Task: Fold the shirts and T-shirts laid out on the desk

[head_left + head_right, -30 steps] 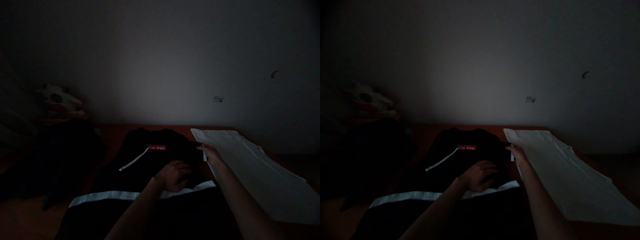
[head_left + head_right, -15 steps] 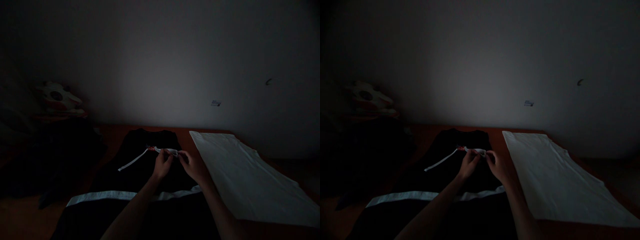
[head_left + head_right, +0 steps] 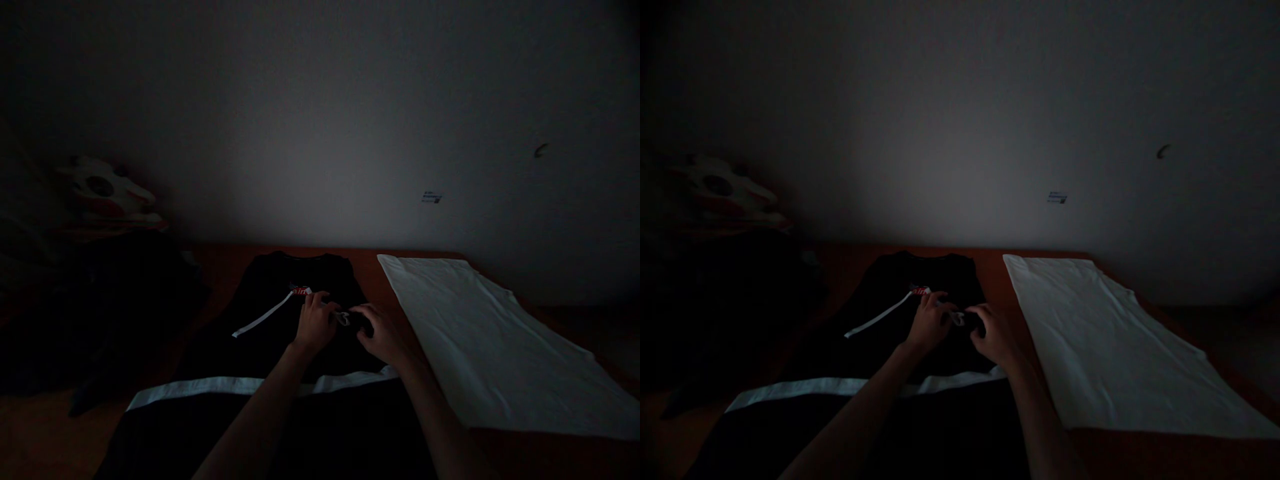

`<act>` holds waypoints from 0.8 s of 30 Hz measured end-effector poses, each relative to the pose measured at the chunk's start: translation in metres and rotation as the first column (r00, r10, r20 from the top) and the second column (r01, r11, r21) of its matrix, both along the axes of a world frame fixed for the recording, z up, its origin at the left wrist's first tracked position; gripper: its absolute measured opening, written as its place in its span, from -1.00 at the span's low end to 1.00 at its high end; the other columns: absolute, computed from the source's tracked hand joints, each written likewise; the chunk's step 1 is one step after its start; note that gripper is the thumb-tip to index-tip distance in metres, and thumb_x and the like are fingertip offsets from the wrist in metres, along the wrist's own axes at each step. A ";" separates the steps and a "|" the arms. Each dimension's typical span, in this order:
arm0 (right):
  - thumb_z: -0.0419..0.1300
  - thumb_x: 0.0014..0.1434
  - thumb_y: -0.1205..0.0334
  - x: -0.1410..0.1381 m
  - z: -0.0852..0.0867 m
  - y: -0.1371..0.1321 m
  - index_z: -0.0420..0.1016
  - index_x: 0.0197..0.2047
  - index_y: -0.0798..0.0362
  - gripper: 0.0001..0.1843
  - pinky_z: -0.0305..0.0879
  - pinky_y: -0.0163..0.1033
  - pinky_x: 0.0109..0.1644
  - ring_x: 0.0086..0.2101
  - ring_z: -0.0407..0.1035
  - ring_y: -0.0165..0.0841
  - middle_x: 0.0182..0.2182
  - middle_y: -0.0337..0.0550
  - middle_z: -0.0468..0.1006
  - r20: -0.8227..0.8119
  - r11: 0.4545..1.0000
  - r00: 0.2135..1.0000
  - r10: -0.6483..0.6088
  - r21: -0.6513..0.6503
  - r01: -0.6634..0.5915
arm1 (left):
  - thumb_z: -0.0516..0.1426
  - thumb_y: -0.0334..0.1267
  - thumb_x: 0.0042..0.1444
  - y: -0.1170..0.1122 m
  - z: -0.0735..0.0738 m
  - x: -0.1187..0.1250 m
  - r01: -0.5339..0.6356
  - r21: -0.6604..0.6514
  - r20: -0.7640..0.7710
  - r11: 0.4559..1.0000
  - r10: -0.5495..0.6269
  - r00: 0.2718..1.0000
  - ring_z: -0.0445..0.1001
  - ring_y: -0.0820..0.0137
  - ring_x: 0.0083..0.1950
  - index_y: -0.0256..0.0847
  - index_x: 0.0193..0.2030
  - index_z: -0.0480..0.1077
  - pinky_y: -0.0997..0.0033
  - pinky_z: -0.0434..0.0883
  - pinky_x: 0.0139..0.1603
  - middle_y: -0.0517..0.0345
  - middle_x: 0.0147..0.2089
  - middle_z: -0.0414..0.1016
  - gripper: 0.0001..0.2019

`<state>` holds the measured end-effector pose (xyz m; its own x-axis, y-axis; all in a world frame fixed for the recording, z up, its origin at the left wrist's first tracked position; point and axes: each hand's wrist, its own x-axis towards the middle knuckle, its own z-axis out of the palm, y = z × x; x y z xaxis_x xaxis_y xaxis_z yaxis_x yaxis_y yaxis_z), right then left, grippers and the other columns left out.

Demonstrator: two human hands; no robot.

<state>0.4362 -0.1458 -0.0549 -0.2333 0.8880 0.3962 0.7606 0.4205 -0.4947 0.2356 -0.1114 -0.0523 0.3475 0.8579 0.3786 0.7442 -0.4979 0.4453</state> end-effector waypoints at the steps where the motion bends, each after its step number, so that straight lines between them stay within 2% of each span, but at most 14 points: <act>1: 0.14 0.03 0.46 -0.001 0.001 0.000 0.49 0.09 -0.04 -0.46 0.33 -0.07 0.13 0.00 0.43 -0.21 -0.02 -0.09 0.53 0.037 0.999 0.998 -0.048 0.003 0.048 | 0.15 -0.44 0.15 0.000 0.002 0.000 -0.011 -0.014 0.002 1.000 0.011 1.000 0.33 0.02 0.18 -0.10 -0.03 0.61 -0.06 0.37 0.23 -0.10 0.14 0.41 -0.69; 3: 0.17 0.08 0.44 -0.003 0.005 -0.002 0.49 0.09 -0.04 -0.51 0.33 -0.08 0.11 -0.02 0.43 -0.18 -0.02 -0.06 0.51 0.150 0.984 0.973 -0.177 0.015 0.177 | 0.13 -0.45 0.19 -0.002 0.008 0.001 -0.047 -0.028 0.005 0.999 0.047 0.999 0.37 0.10 0.12 -0.08 -0.01 0.61 0.03 0.37 0.23 -0.08 0.07 0.43 -0.67; 6: 0.18 0.09 0.50 -0.007 0.016 -0.008 0.53 0.06 -0.02 -0.52 0.30 -0.13 0.08 -0.05 0.43 -0.19 -0.03 -0.02 0.50 0.354 0.941 0.877 -0.325 0.029 0.337 | 0.10 -0.43 0.25 -0.005 0.017 0.003 -0.072 -0.062 -0.024 0.995 0.071 0.997 0.42 0.18 0.09 0.00 0.08 0.56 0.18 0.41 0.18 0.00 0.00 0.46 -0.64; 9: 0.17 0.05 0.56 -0.003 0.026 -0.010 0.57 0.03 0.02 -0.51 0.28 -0.15 0.08 -0.03 0.44 -0.18 -0.05 0.00 0.53 0.462 0.933 0.830 -0.313 -0.016 0.361 | 0.03 -0.37 0.32 -0.008 0.021 0.004 -0.008 -0.163 -0.067 0.987 -0.003 0.998 0.52 0.29 0.03 0.05 0.16 0.49 0.33 0.46 0.06 0.11 -0.01 0.55 -0.62; 11: 0.21 0.03 0.53 0.003 0.032 -0.004 0.61 -0.01 0.02 -0.54 0.30 -0.16 0.08 -0.03 0.46 -0.19 -0.07 -0.01 0.57 0.432 0.945 0.874 -0.224 -0.123 0.303 | 0.01 -0.35 0.34 -0.009 0.020 0.005 0.030 -0.202 -0.073 0.979 -0.046 0.996 0.57 0.32 0.00 0.05 0.18 0.46 0.37 0.47 0.03 0.16 0.04 0.59 -0.62; 13: 0.23 0.06 0.47 0.010 0.038 0.012 0.63 -0.06 0.00 -0.62 0.33 -0.23 0.05 -0.07 0.51 -0.26 -0.10 -0.07 0.62 0.320 0.933 0.931 -0.175 -0.247 0.261 | 0.00 -0.33 0.34 -0.009 0.019 0.006 0.023 -0.207 -0.077 0.978 -0.039 0.996 0.60 0.29 -0.01 0.03 0.19 0.45 0.34 0.48 0.01 0.15 0.04 0.62 -0.63; 15: 0.18 0.19 0.37 0.014 0.044 0.037 0.63 -0.04 -0.03 -0.69 0.35 -0.29 0.02 -0.10 0.54 -0.32 -0.10 -0.12 0.66 0.222 0.907 0.944 -0.242 -0.294 0.302 | 0.00 -0.30 0.34 -0.009 0.017 0.006 0.014 -0.206 -0.077 0.979 -0.030 0.997 0.62 0.27 -0.04 0.01 0.19 0.44 0.32 0.49 -0.01 0.13 -0.02 0.65 -0.64; 17: 0.07 0.32 0.29 0.012 0.049 0.067 0.59 0.04 -0.02 -0.67 0.35 -0.28 0.03 -0.06 0.54 -0.32 -0.05 -0.10 0.67 0.208 0.877 0.912 -0.354 -0.264 0.401 | 0.02 -0.29 0.32 -0.010 0.016 0.007 0.032 -0.196 -0.057 0.980 -0.044 0.997 0.62 0.25 -0.05 0.00 0.18 0.44 0.31 0.50 -0.02 0.12 -0.02 0.65 -0.65; 19: 0.03 0.36 0.24 0.007 0.049 0.098 0.58 0.05 0.03 -0.65 0.34 -0.24 0.04 -0.02 0.53 -0.26 -0.02 -0.01 0.66 0.237 0.846 0.874 -0.425 -0.240 0.476 | 0.03 -0.31 0.30 -0.009 0.015 0.007 0.066 -0.175 -0.017 0.982 -0.070 0.997 0.60 0.25 0.00 -0.02 0.16 0.45 0.30 0.49 0.02 0.11 0.03 0.63 -0.65; 21: 0.07 0.35 0.16 0.000 0.044 0.124 0.62 -0.01 0.08 -0.65 0.36 -0.19 0.01 -0.03 0.54 -0.17 -0.06 0.09 0.67 0.275 0.809 0.839 -0.471 -0.244 0.534 | 0.02 -0.36 0.28 -0.009 0.014 0.007 0.092 -0.149 0.028 0.985 -0.089 0.996 0.56 0.24 0.06 -0.06 0.13 0.47 0.27 0.47 0.08 0.08 0.06 0.61 -0.65; 24: 0.09 0.33 0.00 -0.008 0.030 0.152 0.66 -0.09 0.16 -0.56 0.38 -0.14 -0.04 -0.07 0.56 -0.07 -0.14 0.22 0.68 0.307 0.775 0.805 -0.507 -0.245 0.582 | 0.02 -0.39 0.25 -0.006 0.012 0.007 0.107 -0.118 0.091 0.987 -0.097 0.991 0.51 0.21 0.10 -0.12 0.06 0.51 0.22 0.44 0.16 0.05 0.04 0.60 -0.67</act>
